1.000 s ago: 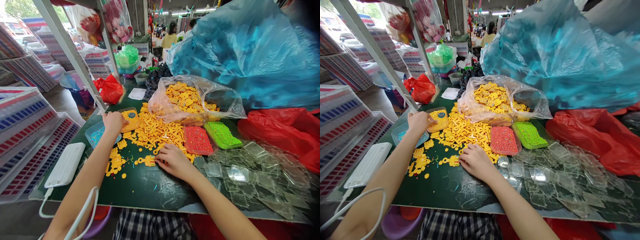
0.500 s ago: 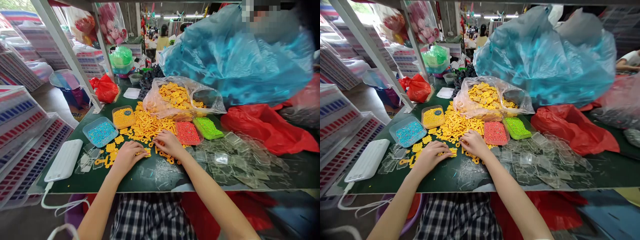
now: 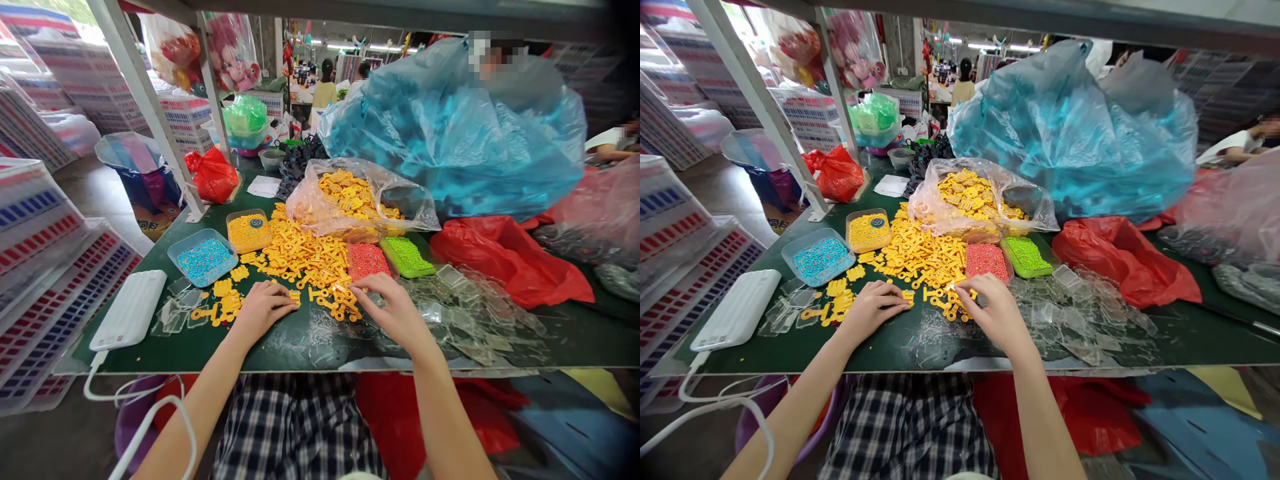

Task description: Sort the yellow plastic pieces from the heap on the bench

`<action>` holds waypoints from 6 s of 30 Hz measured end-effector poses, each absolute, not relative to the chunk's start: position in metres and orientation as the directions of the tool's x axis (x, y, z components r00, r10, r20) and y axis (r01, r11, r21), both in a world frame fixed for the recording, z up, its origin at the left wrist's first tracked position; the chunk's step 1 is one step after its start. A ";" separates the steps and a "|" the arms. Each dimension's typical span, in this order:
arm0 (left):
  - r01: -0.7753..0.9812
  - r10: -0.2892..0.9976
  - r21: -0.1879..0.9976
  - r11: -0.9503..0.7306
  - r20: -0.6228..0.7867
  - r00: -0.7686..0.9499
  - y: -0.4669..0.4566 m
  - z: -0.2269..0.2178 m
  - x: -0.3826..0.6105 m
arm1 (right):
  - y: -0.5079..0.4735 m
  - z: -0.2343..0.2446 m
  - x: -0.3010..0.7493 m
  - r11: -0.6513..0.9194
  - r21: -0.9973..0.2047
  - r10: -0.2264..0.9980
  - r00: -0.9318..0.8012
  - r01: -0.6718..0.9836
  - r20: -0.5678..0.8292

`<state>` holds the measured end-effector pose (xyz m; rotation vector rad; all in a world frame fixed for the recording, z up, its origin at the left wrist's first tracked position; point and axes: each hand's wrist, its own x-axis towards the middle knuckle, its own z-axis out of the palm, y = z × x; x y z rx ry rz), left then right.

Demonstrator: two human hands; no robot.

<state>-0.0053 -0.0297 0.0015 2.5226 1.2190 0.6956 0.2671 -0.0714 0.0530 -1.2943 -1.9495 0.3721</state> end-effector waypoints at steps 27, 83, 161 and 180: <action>0.664 0.847 0.541 -0.516 0.212 0.487 -0.041 0.005 -0.009 | -0.114 0.006 0.309 0.362 -0.343 0.850 -0.156 0.867 0.503; 0.557 0.702 0.571 -0.603 0.047 0.711 -0.017 0.035 -0.021 | -0.064 0.003 0.178 -0.070 -0.992 0.997 -0.009 0.108 -0.072; 0.842 0.857 0.268 -0.469 0.369 0.360 -0.008 0.011 -0.038 | 0.044 0.030 0.136 0.541 -0.080 0.833 -0.521 0.837 0.187; 0.830 0.900 0.360 -0.427 0.086 0.426 0.046 0.036 -0.027 | 0.022 0.013 0.168 0.498 -0.552 0.862 -0.313 0.669 0.399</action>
